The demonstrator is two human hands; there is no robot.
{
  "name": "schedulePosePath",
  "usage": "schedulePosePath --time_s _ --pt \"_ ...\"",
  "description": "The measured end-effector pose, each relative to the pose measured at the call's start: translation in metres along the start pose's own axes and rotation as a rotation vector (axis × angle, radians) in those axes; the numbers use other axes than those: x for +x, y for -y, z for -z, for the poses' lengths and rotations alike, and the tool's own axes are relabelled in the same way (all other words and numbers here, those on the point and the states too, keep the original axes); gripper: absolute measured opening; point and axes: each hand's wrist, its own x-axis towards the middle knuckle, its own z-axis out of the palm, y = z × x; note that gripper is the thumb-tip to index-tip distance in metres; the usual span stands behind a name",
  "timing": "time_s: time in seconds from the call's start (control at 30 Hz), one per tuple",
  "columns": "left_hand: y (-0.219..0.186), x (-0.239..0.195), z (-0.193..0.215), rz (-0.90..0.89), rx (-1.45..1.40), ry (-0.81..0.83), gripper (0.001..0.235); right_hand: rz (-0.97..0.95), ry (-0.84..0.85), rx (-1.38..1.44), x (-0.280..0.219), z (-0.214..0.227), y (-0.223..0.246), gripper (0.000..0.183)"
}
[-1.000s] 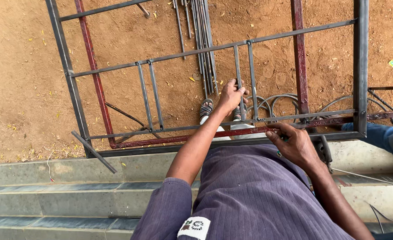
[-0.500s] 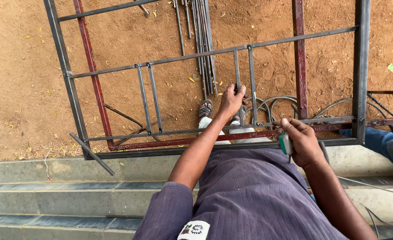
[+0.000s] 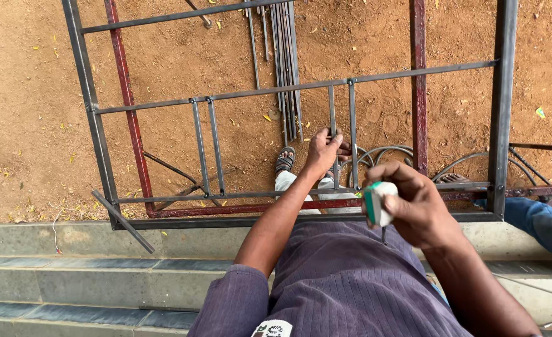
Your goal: The person measures a metal frame with a tape measure, places metal rods into the frame, and welds them in place using a welding torch. The person repeats this process for multiple rods, ensuring they are properly aligned and secured.
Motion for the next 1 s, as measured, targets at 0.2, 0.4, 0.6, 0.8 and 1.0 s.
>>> schedulePosePath --time_s 0.2,0.4,0.6,0.8,1.0 --pt "-0.004 -0.001 0.002 0.019 -0.003 0.017 0.013 0.088 0.292 0.025 -0.034 -0.039 0.056 0.04" --pt "-0.002 -0.003 0.004 0.023 -0.012 0.029 0.018 0.161 0.817 0.214 -0.031 -0.046 0.065 0.032" --pt "0.009 0.002 0.005 0.029 -0.073 0.028 0.018 0.043 0.959 0.253 -0.023 -0.047 0.067 0.036" --pt "0.01 -0.003 0.004 0.013 -0.037 0.019 0.016 -0.036 1.045 0.204 -0.014 -0.046 0.083 0.04" --pt "0.007 -0.002 0.003 -0.022 -0.056 0.031 0.017 0.059 1.21 -0.235 0.03 -0.034 0.116 0.039"
